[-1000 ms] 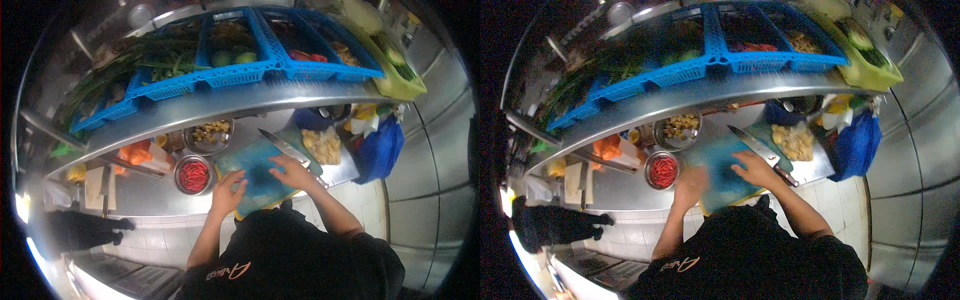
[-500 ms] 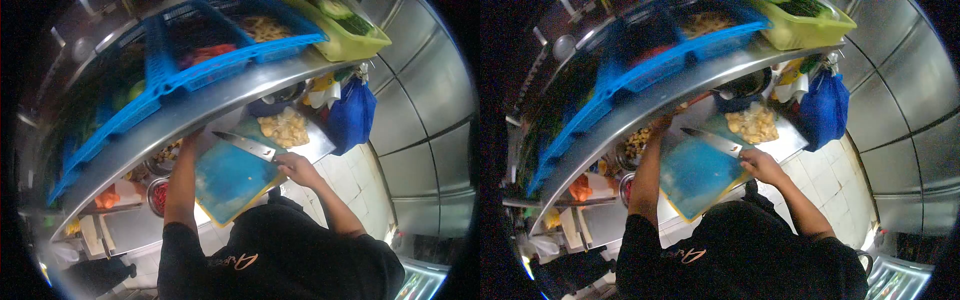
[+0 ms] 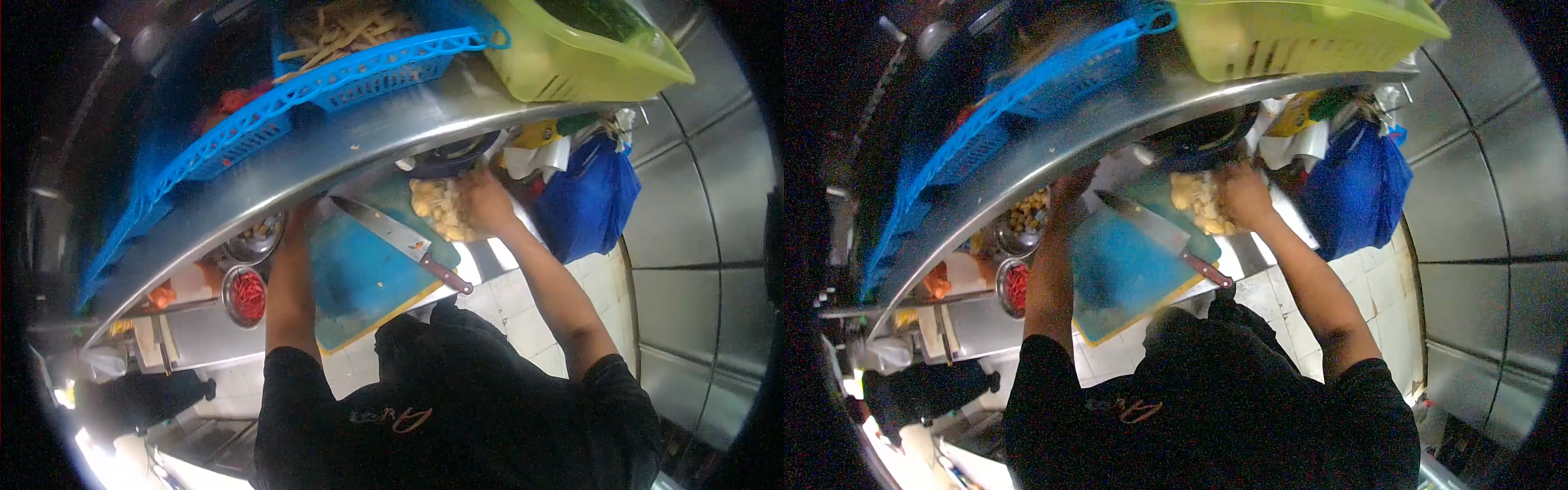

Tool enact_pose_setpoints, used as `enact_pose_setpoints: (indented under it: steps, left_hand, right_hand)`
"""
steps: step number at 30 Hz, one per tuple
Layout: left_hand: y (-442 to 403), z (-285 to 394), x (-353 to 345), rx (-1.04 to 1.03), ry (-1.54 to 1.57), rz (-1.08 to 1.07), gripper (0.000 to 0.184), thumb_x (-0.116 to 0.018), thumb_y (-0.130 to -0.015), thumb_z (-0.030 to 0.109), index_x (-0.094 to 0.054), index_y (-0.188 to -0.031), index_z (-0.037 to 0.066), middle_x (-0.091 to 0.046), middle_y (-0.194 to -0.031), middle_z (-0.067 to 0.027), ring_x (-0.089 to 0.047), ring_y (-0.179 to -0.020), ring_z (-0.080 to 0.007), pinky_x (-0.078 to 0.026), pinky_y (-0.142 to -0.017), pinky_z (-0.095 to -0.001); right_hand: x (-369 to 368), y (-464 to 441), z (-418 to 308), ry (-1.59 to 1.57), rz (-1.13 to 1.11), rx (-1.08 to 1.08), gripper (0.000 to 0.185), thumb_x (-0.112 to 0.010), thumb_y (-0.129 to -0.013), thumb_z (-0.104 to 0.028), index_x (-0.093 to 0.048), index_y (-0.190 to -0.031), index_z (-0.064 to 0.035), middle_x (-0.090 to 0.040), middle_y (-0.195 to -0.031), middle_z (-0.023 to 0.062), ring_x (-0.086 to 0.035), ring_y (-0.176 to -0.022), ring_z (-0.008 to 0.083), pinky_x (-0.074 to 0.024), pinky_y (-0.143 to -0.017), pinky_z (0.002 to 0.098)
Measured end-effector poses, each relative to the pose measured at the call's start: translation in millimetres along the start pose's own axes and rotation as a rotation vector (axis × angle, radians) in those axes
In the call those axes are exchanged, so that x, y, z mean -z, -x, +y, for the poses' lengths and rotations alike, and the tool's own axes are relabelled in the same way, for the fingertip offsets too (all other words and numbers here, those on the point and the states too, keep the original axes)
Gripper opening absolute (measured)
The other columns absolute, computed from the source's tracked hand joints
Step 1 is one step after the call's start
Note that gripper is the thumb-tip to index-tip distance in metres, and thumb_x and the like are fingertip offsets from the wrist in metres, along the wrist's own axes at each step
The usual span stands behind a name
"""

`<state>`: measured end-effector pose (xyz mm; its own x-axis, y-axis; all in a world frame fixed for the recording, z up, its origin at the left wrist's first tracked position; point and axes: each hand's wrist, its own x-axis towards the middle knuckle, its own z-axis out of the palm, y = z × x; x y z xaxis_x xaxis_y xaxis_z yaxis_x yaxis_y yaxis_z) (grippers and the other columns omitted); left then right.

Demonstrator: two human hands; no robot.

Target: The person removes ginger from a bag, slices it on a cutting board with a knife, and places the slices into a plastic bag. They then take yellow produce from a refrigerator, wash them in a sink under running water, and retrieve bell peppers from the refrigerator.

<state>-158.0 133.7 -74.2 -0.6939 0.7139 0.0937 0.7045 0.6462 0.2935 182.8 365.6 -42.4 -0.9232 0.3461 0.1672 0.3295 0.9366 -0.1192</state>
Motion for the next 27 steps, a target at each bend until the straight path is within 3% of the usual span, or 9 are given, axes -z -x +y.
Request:
enact_pose_setpoints:
  steps: [5, 7, 9, 11, 13, 19, 22, 23, 27]
  left_hand:
    - [58, 55, -11, -0.2, 0.185, 0.022, 0.042, -0.067, -0.073, 0.03, -0.061, -0.11, 0.012, -0.063, -0.107, -0.0133, -0.061, -0.097, -0.0313, -0.046, -0.09, -0.0393]
    - [81, 123, 35, 0.02, 0.488, -0.234, 0.042, -0.068, -0.073, 0.026, -0.061, -0.112, 0.013, -0.062, -0.113, -0.0111, -0.06, -0.103, -0.0291, -0.046, -0.091, -0.0386]
    - [99, 175, 34, -0.076, 0.633, -0.256, 0.04, -0.065, -0.076, 0.023, -0.061, -0.116, 0.014, -0.061, -0.117, -0.0121, -0.059, -0.106, -0.0306, -0.047, -0.091, -0.0384]
    - [108, 216, 22, -0.379, 0.743, -0.146, 0.039, -0.06, -0.079, 0.016, -0.06, -0.117, 0.008, -0.061, -0.115, -0.0178, -0.06, -0.104, -0.0297, -0.048, -0.089, -0.0393]
    - [116, 247, 41, -0.347, 0.861, -0.206, 0.04, -0.06, -0.079, 0.015, -0.059, -0.119, 0.006, -0.061, -0.114, -0.0189, -0.059, -0.106, -0.0305, -0.046, -0.092, -0.0373]
    - [106, 237, 4, -0.345, 0.79, -0.327, 0.036, -0.063, -0.08, 0.018, -0.061, -0.114, 0.005, -0.064, -0.11, -0.0161, -0.06, -0.103, -0.0308, -0.047, -0.089, -0.0368]
    - [112, 246, 40, -0.203, 0.881, -0.312, 0.031, -0.062, -0.081, 0.02, -0.063, -0.111, 0.01, -0.065, -0.103, -0.015, -0.061, -0.098, -0.0332, -0.047, -0.087, -0.0385]
    - [111, 241, 34, -0.186, 0.873, -0.257, 0.03, -0.061, -0.081, 0.019, -0.063, -0.11, 0.011, -0.065, -0.104, -0.0149, -0.061, -0.098, -0.0331, -0.048, -0.086, -0.0389]
    - [111, 241, 13, -0.185, 0.625, -0.047, 0.024, -0.057, -0.084, 0.018, -0.064, -0.107, 0.012, -0.063, -0.106, -0.0142, -0.061, -0.095, -0.0332, -0.049, -0.082, -0.0408]
  right_hand:
    - [30, 6, -1, -0.043, 0.01, -0.068, 0.018, -0.058, -0.076, -0.018, -0.066, -0.088, -0.0071, -0.063, -0.094, 0.0189, -0.061, -0.084, 0.0345, -0.0494, -0.074, 0.0427]
    - [43, 12, -7, -0.075, -0.145, -0.176, 0.018, -0.058, -0.077, -0.019, -0.065, -0.086, -0.0058, -0.063, -0.087, 0.0198, -0.061, -0.08, 0.0366, -0.0492, -0.073, 0.0447]
    - [57, 14, -13, -0.125, -0.232, -0.251, 0.018, -0.057, -0.079, -0.02, -0.064, -0.084, -0.0041, -0.062, -0.076, 0.02, -0.062, -0.075, 0.0389, -0.0488, -0.07, 0.0477]
    - [60, 16, -16, -0.169, -0.236, -0.084, 0.016, -0.062, -0.075, -0.02, -0.066, -0.075, -0.0045, -0.064, -0.075, 0.0191, -0.063, -0.069, 0.0372, -0.0511, -0.065, 0.047]
    - [79, 19, -27, -0.279, -0.245, 0.014, 0.022, -0.06, -0.077, -0.024, -0.064, -0.081, -0.0026, -0.063, -0.075, 0.0209, -0.062, -0.07, 0.039, -0.0496, -0.067, 0.0484]
    - [95, 31, -38, -0.169, -0.163, 0.003, 0.021, -0.058, -0.077, -0.024, -0.062, -0.081, -0.0038, -0.063, -0.072, 0.0186, -0.062, -0.072, 0.0374, -0.0495, -0.065, 0.0485]
    - [91, 19, -11, -0.01, -0.032, 0.058, 0.02, -0.059, -0.076, -0.024, -0.062, -0.08, -0.0047, -0.063, -0.073, 0.0169, -0.062, -0.071, 0.036, -0.0494, -0.063, 0.0484]
    - [110, 16, -6, -0.039, 0.039, -0.095, 0.02, -0.06, -0.075, -0.024, -0.063, -0.08, -0.0049, -0.064, -0.077, 0.0163, -0.062, -0.073, 0.0353, -0.0497, -0.064, 0.047]
    - [134, 15, 31, -0.39, 0.215, -0.062, 0.023, -0.057, -0.078, -0.013, -0.062, -0.098, -0.0033, -0.061, -0.099, 0.0163, -0.06, -0.078, 0.03, -0.0497, -0.068, 0.0378]
